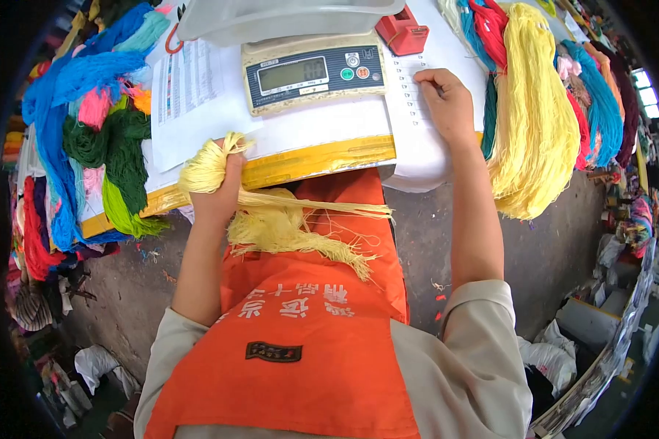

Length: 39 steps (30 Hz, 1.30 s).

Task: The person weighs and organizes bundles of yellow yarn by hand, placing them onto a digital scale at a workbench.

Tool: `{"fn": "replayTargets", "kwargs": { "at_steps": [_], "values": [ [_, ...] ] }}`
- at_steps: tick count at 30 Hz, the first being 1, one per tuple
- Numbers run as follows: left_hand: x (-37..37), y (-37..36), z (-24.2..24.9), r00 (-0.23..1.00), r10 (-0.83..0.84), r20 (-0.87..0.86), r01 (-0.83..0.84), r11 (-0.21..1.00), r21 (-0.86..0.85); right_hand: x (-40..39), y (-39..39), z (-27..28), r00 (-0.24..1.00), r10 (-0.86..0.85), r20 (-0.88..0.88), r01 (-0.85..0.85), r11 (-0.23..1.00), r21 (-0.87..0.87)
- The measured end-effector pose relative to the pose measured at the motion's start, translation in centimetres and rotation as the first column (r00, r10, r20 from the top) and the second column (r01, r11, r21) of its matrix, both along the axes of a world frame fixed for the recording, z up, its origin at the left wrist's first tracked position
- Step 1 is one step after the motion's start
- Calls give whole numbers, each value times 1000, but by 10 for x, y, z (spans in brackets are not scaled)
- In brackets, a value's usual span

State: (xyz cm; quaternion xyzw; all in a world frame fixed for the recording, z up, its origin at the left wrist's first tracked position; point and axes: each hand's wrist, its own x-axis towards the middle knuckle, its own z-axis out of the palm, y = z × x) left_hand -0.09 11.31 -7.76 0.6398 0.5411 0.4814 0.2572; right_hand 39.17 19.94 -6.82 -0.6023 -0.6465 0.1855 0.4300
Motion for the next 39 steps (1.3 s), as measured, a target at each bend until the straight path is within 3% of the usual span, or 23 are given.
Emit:
{"fn": "replayTargets", "kwargs": {
  "at_steps": [7, 10, 13, 17, 20, 22, 24, 25, 27, 30, 31, 32, 33, 34, 35, 36, 37, 38, 39],
  "values": [
    [4, 0, 12, 992, 11, 126, 0, 996, -86, -3, -3, 4, 988, 25, 152, -48, 988, 147],
    [5, 1, 11, 986, 56, 160, -38, 992, -117, 1, -5, 8, 983, 31, 179, -45, 996, 71],
    [6, 2, 13, 985, 49, 166, -32, 994, -105, 6, -5, 4, 996, -22, -91, 24, 1000, 16],
    [5, 3, 12, 988, 19, 155, -7, 997, -76, 23, -1, 0, 783, -98, -614, 116, 993, -10],
    [3, 5, 8, 992, 7, 125, 1, 998, -66, 28, -1, -1, 683, -74, -727, 126, 992, 17],
    [1, 9, 6, 996, 2, 91, -2, 1000, 2, 28, 1, -1, 725, -101, -682, 157, 987, 20],
    [-4, 5, 7, 991, 69, 114, -62, 996, -68, 34, 4, -8, 800, -74, -596, 135, 989, 58],
    [-1, 2, 12, 951, 104, 290, -78, 992, -100, 32, 3, -7, 764, -68, -641, 127, 991, 45],
    [-29, -2, 23, 910, 107, 400, 2, 965, -261, 35, 7, -14, 741, -31, -670, 104, 992, 69],
    [-65, -34, 57, 802, 140, 581, -62, 986, -152, 39, 10, -18, 747, -14, -665, 85, 994, 74],
    [-77, -48, 81, 753, 281, 595, -196, 959, -205, 42, 12, -21, 760, -26, -649, 88, 994, 63],
    [-131, -52, 83, 754, 75, 653, -46, 997, -62, 41, 10, -19, 782, -41, -622, 93, 994, 50],
    [-113, -67, 123, 671, 366, 645, -432, 900, -61, 40, 8, -19, 782, -41, -622, 93, 994, 50],
    [-172, -76, 129, 666, 373, 646, -507, 861, 26, 39, 8, -18, 799, -54, -598, 101, 994, 44],
    [-216, -96, 159, 766, 25, 642, -183, 966, 181, 37, 9, -16, 816, -64, -574, 106, 994, 39],
    [-224, -106, 188, 684, 267, 679, -500, 849, 171, 36, 10, -16, 816, -56, -575, 98, 994, 42],
    [-275, -123, 198, 631, 203, 748, -553, 795, 250, 37, 11, -17, 820, -59, -569, 96, 995, 36],
    [-333, -145, 205, 691, -126, 711, -197, 915, 353, 39, 12, -18, 824, -63, -563, 96, 995, 29],
    [-353, -159, 208, 630, -256, 733, -123, 899, 420, 39, 12, -19, 838, -71, -540, 103, 994, 28]
  ]
}}
